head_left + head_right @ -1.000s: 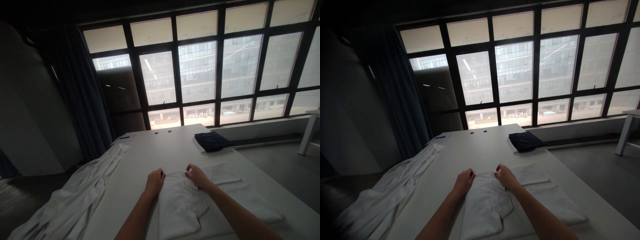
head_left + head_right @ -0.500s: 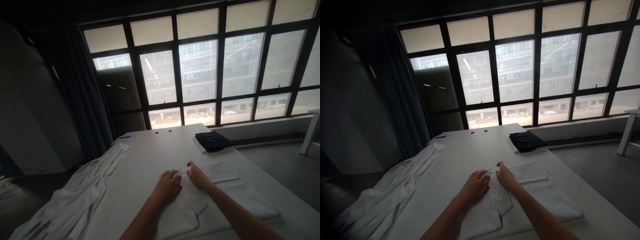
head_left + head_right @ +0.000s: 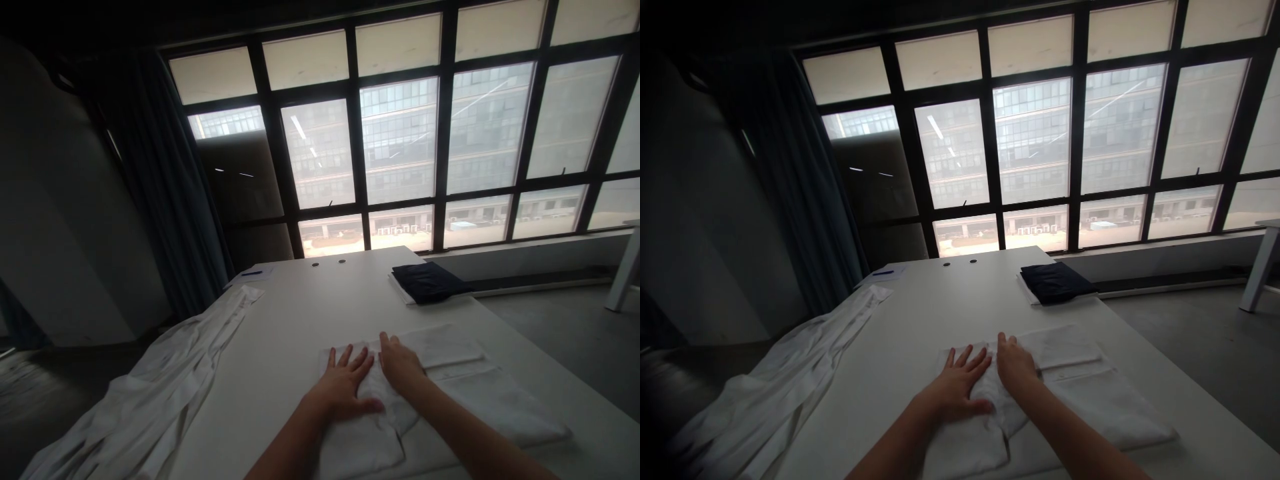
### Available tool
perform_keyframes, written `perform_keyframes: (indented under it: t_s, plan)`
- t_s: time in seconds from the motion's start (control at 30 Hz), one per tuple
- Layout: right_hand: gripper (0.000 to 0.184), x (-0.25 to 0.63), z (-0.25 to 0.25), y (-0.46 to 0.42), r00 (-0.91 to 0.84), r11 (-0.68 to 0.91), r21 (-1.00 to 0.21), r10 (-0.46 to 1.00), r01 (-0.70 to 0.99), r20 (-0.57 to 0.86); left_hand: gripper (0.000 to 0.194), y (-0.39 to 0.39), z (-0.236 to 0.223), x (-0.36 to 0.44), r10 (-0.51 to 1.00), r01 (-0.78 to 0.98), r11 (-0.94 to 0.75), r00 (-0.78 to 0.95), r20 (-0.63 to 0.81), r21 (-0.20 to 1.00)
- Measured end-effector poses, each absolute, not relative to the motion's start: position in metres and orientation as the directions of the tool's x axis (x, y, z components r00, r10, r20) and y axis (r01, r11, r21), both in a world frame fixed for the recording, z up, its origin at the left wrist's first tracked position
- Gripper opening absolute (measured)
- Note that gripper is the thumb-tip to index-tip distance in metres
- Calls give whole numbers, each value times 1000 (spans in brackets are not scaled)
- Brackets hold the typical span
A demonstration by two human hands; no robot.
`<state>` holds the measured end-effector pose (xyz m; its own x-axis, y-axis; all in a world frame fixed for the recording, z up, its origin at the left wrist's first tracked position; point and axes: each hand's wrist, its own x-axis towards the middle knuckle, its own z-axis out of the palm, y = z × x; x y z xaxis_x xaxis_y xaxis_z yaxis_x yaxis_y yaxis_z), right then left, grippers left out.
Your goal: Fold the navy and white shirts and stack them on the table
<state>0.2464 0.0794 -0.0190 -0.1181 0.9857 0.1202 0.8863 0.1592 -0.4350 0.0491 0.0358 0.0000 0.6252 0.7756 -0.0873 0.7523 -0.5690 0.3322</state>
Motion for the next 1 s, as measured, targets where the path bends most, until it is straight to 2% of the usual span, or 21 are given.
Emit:
perform_keyframes:
  t_s: [0.07,0.13,0.23,0.3,0.4,0.53,0.7,0.77,0.9,1.0]
  plan:
    - [28,246,-12,70,-155,226,-335,961,915,227,75,37,-1,51,798,773,-541,596,-87,332]
    - [16,249,-6,56,-302,394,-239,889,887,345,61,39,-3,52,824,796,-512,561,-78,324]
    - [10,263,-7,27,-611,713,-225,691,665,387,62,40,-5,53,843,814,-496,535,-58,304]
    - [19,272,-12,6,-752,828,-278,559,487,349,65,40,-6,54,847,813,-496,530,-35,306]
    - [36,279,-18,-15,-846,876,-310,455,370,278,59,39,-8,54,857,805,-495,515,29,328]
    - [26,277,-14,-23,-881,894,-260,421,364,215,48,39,-10,54,881,825,-468,465,90,315]
    - [35,280,-9,-20,-889,899,-231,416,372,191,52,40,-9,53,883,842,-463,464,66,276]
    - [31,280,-10,-20,-891,912,-176,403,371,208,58,41,-8,53,880,845,-467,473,43,261]
    - [5,273,-10,-23,-896,940,7,322,341,306,64,43,-7,52,885,855,-455,464,25,249]
    - [14,268,-8,-25,-898,945,67,279,319,341,65,44,-6,50,894,867,-436,447,11,241]
